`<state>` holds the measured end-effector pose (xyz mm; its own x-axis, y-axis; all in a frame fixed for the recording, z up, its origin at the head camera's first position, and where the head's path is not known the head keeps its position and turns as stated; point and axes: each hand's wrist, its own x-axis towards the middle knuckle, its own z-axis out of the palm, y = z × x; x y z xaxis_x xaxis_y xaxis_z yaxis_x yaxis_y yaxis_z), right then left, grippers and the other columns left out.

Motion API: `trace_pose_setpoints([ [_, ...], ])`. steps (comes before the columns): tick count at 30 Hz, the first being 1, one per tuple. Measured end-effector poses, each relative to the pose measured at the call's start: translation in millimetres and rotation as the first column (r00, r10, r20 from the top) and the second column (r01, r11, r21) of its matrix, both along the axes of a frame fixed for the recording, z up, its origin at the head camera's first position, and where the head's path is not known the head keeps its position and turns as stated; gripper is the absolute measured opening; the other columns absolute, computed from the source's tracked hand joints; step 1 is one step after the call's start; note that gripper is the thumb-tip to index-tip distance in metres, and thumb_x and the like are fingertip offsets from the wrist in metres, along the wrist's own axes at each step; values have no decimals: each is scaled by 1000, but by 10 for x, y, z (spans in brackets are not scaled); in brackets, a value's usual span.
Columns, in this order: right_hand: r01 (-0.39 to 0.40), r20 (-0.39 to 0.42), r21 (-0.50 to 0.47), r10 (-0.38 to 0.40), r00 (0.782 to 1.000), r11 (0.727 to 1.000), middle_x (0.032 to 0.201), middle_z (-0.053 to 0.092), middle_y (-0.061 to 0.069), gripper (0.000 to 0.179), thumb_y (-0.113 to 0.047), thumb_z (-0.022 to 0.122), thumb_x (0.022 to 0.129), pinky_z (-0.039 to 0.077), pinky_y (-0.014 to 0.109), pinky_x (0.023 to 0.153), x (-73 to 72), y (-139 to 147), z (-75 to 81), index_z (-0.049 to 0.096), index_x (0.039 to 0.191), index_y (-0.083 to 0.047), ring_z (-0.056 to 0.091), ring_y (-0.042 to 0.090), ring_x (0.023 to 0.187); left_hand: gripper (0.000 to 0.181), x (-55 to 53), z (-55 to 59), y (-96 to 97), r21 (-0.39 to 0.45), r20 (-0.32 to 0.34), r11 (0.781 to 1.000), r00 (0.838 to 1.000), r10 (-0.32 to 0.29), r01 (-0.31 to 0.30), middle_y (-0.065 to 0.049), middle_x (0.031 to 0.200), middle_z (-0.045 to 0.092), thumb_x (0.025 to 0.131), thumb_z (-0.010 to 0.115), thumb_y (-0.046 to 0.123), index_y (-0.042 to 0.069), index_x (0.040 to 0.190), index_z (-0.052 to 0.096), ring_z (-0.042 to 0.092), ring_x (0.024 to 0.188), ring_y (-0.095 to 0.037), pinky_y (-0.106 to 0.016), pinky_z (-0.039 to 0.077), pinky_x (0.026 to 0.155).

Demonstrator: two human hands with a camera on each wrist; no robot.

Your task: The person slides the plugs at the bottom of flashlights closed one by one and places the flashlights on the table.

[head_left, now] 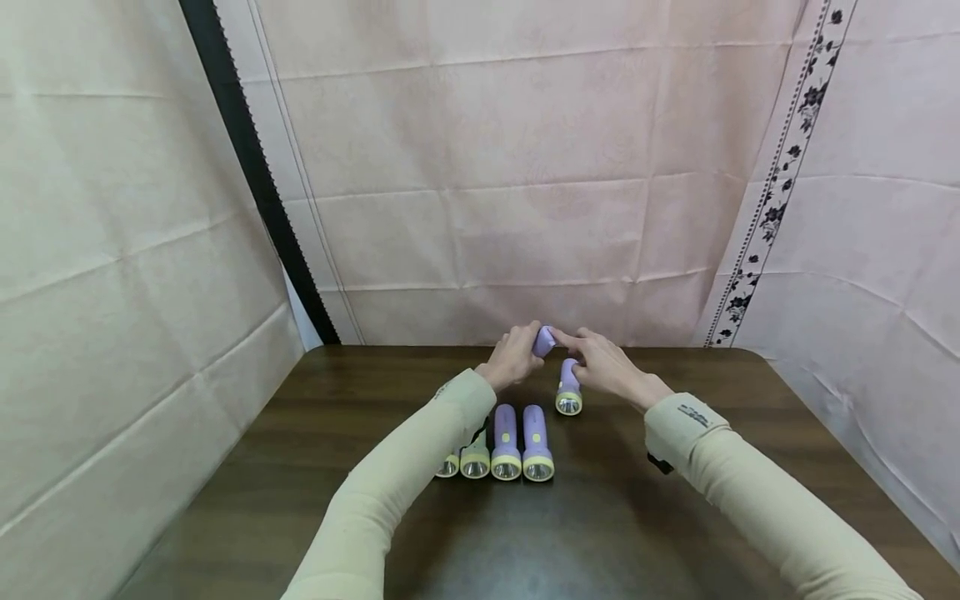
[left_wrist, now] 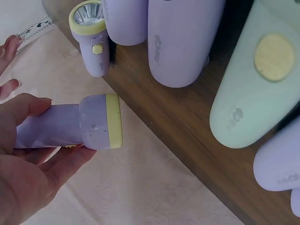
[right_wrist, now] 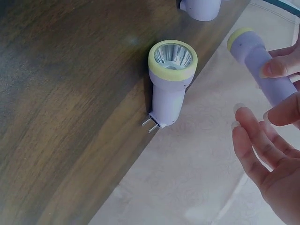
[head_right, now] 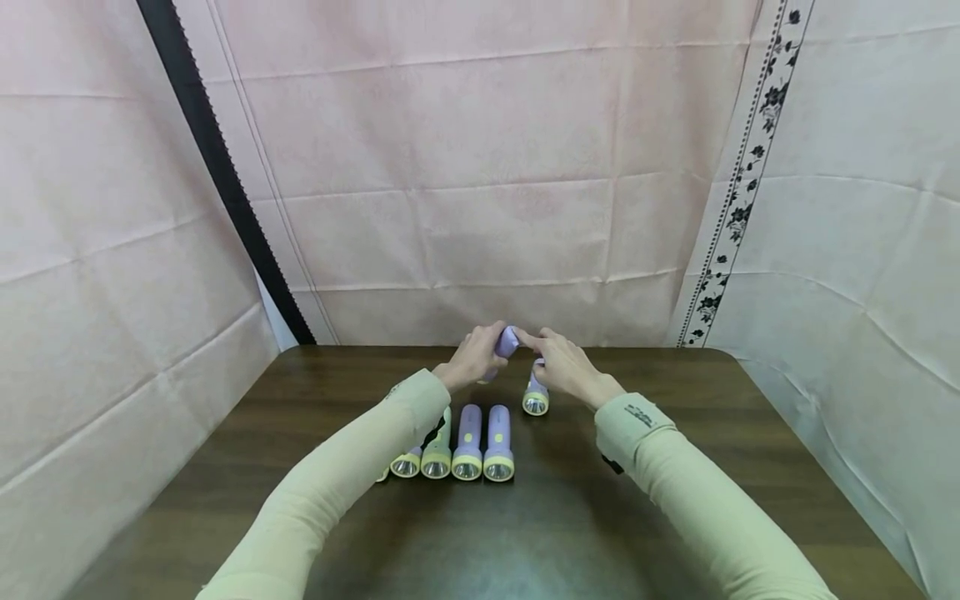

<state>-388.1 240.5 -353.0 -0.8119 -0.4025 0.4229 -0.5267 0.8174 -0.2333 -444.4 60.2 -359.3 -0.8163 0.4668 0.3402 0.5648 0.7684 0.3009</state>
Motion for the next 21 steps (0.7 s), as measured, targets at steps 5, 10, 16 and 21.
trace_pose_setpoints([
  [5, 33, -3, 2, -33, 999, 999, 92, 52, 9, 71, -1, 59, 79, 35, 27, 51, -4, -14, 23, 42, 146, -17, 43, 16, 61, 38, 45, 61, 22, -78, -71, 995, 996, 53, -59, -10, 98, 67, 81, 73, 15, 8, 110, 50, 68, 86, -28, -40, 54, 71],
  [10, 63, -86, -30, -65, 994, 998, 98, 53, 11, 70, -1, 59, 79, 38, 29, 53, -30, -5, 100, 43, 145, -13, 45, 16, 62, 55, 150, 180, 127, -101, -51, 987, 991, 120, -125, -12, 93, 69, 81, 76, 23, 10, 118, 38, 69, 80, -31, -42, 54, 66],
  [16, 68, -207, -70, -81, 975, 995, 97, 57, 13, 50, 4, 57, 78, 41, 33, 56, -11, 33, 219, 61, 126, -5, 48, 17, 62, 65, 339, 167, 307, -150, 72, 975, 982, 175, -162, -13, 101, 68, 80, 77, 34, 15, 125, 34, 68, 88, -31, -39, 53, 68],
  [21, 70, -221, -78, -85, 972, 995, 100, 60, 13, 37, 5, 55, 79, 45, 35, 62, 2, 37, 274, 67, 112, -3, 52, 19, 68, 60, 472, 55, 450, -224, 129, 964, 976, 176, -144, -8, 105, 67, 79, 77, 37, 13, 122, 42, 68, 91, -26, -35, 53, 67],
])
